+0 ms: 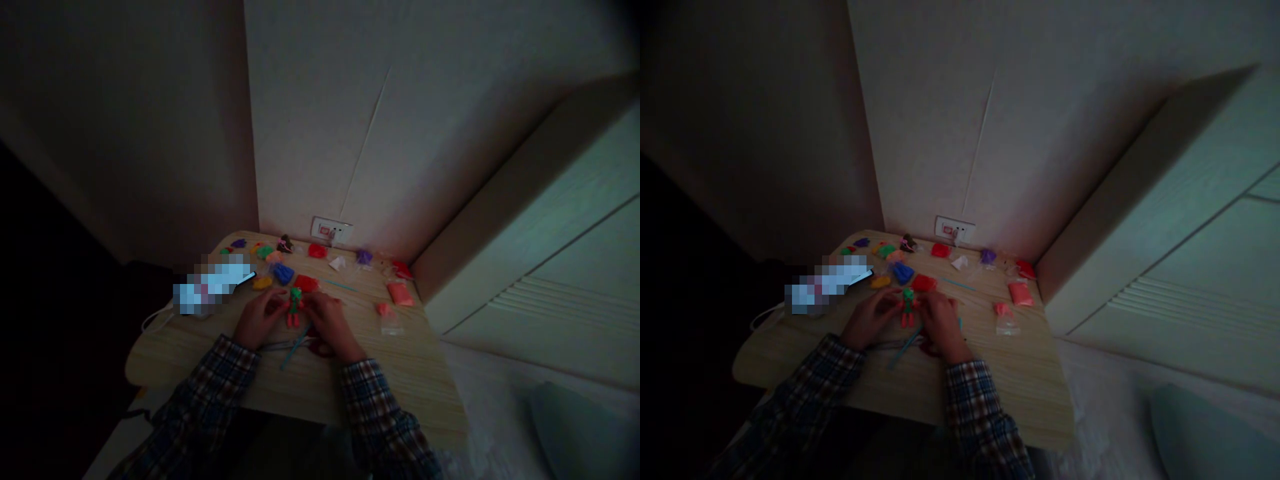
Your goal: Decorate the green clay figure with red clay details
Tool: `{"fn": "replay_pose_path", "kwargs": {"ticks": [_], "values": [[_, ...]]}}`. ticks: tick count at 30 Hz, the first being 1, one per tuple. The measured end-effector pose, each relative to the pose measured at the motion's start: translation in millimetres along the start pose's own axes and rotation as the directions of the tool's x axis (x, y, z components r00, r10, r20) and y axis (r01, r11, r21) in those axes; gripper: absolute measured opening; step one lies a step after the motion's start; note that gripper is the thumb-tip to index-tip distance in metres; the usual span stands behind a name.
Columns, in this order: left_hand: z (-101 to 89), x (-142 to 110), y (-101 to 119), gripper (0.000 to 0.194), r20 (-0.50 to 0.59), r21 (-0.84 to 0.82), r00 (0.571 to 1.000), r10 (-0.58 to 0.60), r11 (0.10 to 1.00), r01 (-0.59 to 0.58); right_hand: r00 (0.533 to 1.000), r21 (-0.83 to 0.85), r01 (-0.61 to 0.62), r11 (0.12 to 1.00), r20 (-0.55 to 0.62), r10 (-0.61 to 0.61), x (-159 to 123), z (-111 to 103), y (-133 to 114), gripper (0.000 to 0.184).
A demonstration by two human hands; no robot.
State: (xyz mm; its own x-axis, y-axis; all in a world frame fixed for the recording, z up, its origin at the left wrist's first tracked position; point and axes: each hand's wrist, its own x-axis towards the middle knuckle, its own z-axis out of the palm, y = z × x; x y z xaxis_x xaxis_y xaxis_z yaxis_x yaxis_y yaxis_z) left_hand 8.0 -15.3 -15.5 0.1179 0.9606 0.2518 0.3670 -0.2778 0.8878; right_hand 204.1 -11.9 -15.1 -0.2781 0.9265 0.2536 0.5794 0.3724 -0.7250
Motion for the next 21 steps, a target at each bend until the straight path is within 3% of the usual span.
{"fn": "replay_pose_path", "kwargs": {"ticks": [6,13,17,21], "values": [[-10.9,16,23,0.037,-0.001,-0.020,1.000,-0.023,1.000,0.023,1.000,0.146,-0.014,0.989,0.017,0.012,15,-19,-13,0.027],[-24.1,56,79,0.033,-0.081,-0.099,0.995,0.050,0.993,-0.058,0.987,0.382,0.068,0.922,-0.159,-0.007,50,-68,-47,0.018],[-30.7,76,107,0.029,-0.141,-0.140,0.984,0.108,0.982,-0.127,0.965,0.434,0.112,0.894,-0.264,0.007,64,-97,-71,0.018],[-44.2,79,133,0.021,-0.141,-0.240,0.985,0.100,0.962,-0.132,0.962,0.457,0.161,0.875,-0.273,-0.035,64,-116,-100,0.016]]}}
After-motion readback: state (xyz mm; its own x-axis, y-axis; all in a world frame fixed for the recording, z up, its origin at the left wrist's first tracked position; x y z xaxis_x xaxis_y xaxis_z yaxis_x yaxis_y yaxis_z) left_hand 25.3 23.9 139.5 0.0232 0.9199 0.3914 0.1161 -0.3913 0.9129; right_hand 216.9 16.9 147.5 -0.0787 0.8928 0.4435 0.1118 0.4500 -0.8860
